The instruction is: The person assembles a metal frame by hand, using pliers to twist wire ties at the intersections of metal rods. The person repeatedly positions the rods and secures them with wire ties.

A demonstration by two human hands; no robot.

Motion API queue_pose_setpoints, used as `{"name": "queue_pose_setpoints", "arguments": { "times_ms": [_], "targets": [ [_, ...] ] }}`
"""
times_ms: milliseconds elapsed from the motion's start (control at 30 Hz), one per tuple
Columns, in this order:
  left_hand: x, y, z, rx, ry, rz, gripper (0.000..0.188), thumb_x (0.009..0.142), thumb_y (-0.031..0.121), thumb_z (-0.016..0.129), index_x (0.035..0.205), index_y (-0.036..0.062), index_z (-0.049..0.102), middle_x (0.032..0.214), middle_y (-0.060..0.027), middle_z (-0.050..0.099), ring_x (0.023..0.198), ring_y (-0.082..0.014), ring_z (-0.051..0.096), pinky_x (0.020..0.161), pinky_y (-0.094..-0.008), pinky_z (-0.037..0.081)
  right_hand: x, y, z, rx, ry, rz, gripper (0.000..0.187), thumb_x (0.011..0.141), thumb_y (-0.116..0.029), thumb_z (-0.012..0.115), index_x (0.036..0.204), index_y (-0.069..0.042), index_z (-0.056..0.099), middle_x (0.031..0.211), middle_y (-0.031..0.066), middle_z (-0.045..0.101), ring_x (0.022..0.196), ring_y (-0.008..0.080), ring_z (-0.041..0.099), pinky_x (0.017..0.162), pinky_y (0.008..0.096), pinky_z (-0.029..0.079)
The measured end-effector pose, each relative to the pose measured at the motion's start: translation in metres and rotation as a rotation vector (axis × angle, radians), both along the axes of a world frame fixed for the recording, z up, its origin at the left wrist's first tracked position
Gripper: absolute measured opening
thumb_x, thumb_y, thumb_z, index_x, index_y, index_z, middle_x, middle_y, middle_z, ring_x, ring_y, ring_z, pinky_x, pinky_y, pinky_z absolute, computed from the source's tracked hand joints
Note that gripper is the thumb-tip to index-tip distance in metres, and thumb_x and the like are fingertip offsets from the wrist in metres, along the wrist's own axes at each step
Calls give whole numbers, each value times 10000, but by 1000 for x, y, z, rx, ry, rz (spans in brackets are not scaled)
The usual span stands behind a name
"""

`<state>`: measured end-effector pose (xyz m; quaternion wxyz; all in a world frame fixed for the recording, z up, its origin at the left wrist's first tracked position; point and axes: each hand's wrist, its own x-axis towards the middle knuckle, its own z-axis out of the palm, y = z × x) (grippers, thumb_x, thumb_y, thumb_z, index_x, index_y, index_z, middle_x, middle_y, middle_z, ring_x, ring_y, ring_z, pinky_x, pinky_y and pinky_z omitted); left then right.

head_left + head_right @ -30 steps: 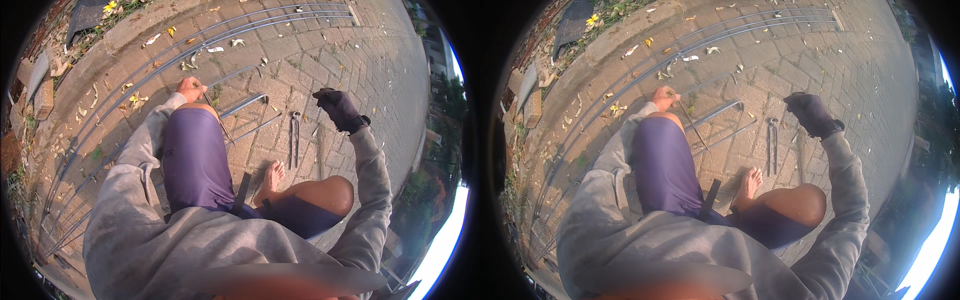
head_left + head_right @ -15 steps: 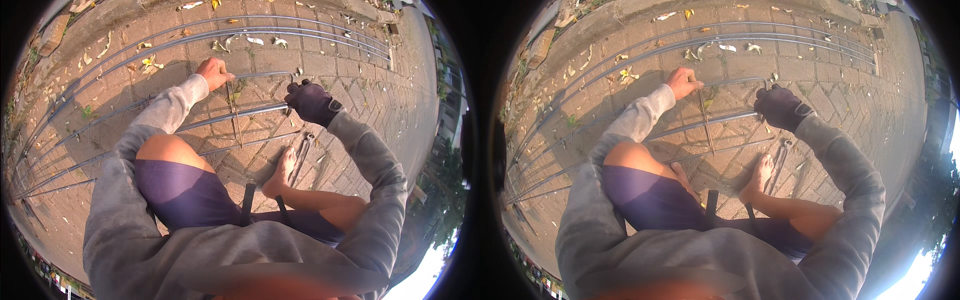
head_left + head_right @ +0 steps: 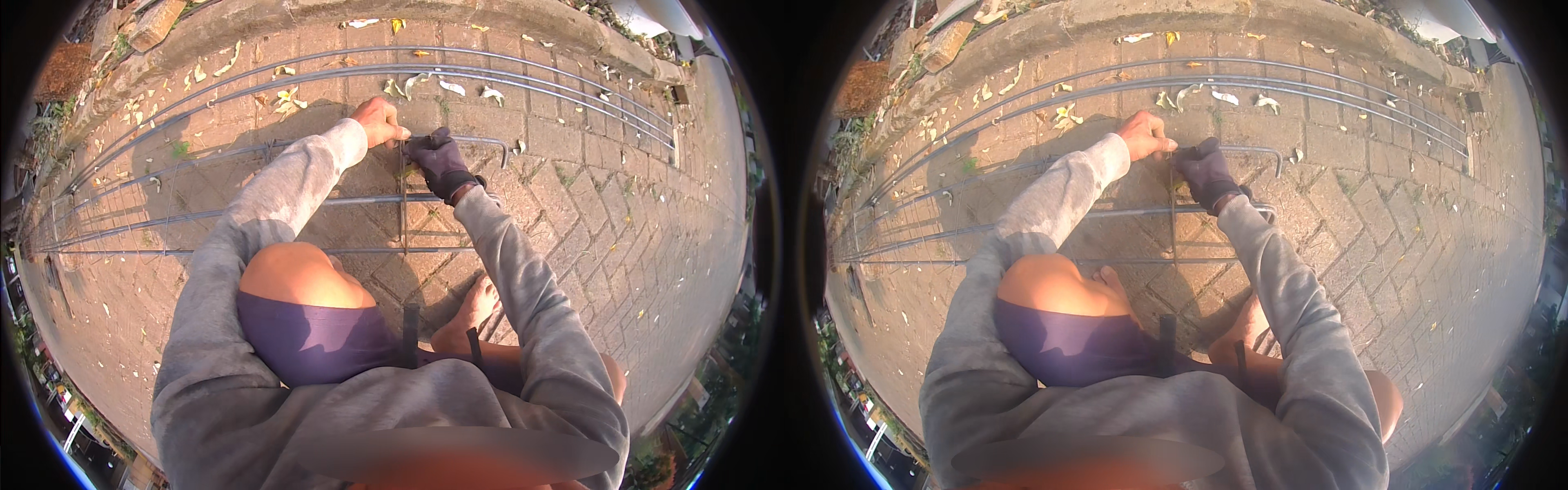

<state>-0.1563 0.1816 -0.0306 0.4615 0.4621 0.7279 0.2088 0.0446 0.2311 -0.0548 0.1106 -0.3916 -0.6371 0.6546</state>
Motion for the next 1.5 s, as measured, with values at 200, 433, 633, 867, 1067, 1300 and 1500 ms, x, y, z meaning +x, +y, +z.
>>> {"name": "queue_pose_setpoints", "arguments": {
  "times_ms": [200, 433, 633, 867, 1067, 1300, 1500],
  "targets": [
    [-2, 2, -10, 2, -87, 33, 223, 843, 169, 820, 742, 17, 691, 633, -68, 661, 535, -146, 583, 497, -331, 440, -2, -10, 0, -797, 106, -290, 175, 864, -252, 758, 890, -83, 721, 650, -11, 540, 529, 114, 488, 480, 294, 367],
    [-3, 4, -9, -87, -174, 100, 279, 870, 156, 806, 706, 32, 617, 580, -28, 562, 456, -135, 531, 396, -333, 352, -19, -22, 20, -599, 113, -377, 238, 918, -250, 762, 786, -70, 677, 623, 2, 568, 465, 102, 482, 419, 250, 343],
    [-7, 8, 2, -217, -268, 147, 293, 871, 171, 807, 707, 49, 598, 588, -18, 551, 435, -136, 505, 377, -336, 308, -30, -34, 14, -471, 21, -536, 249, 835, -223, 790, 890, 13, 733, 772, 30, 652, 668, 135, 572, 597, 302, 432],
    [-10, 7, 8, -305, -371, 271, 141, 916, 166, 733, 898, 31, 692, 776, -55, 678, 573, -152, 573, 472, -338, 406, -39, -40, 12, -456, 64, -659, 243, 841, -142, 774, 948, 70, 728, 817, 55, 680, 697, 139, 591, 613, 296, 452],
    [-8, -7, 7, 83, -490, 469, 356, 935, 10, 607, 1289, 2, 563, 963, -140, 760, 843, -182, 693, 726, -318, 541, -38, -38, 17, -479, 66, -640, 217, 841, -111, 765, 968, 60, 725, 811, 49, 678, 693, 138, 594, 610, 294, 455],
    [6, -16, 15, 336, -525, 300, 545, 925, -74, 586, 1451, 9, 471, 993, -144, 771, 936, -169, 723, 884, -318, 567, -36, -40, 8, -465, 35, -657, 193, 846, -134, 758, 931, 38, 730, 807, 51, 673, 692, 160, 598, 623, 318, 459],
    [7, -2, 13, 294, -488, 263, 581, 897, -81, 623, 1447, 57, 496, 1015, -116, 776, 948, -160, 725, 908, -320, 561, -29, -40, 1, -145, -82, -453, 234, 890, -143, 778, 931, 85, 743, 837, 73, 708, 737, 149, 640, 686, 298, 492]
  ]
}}
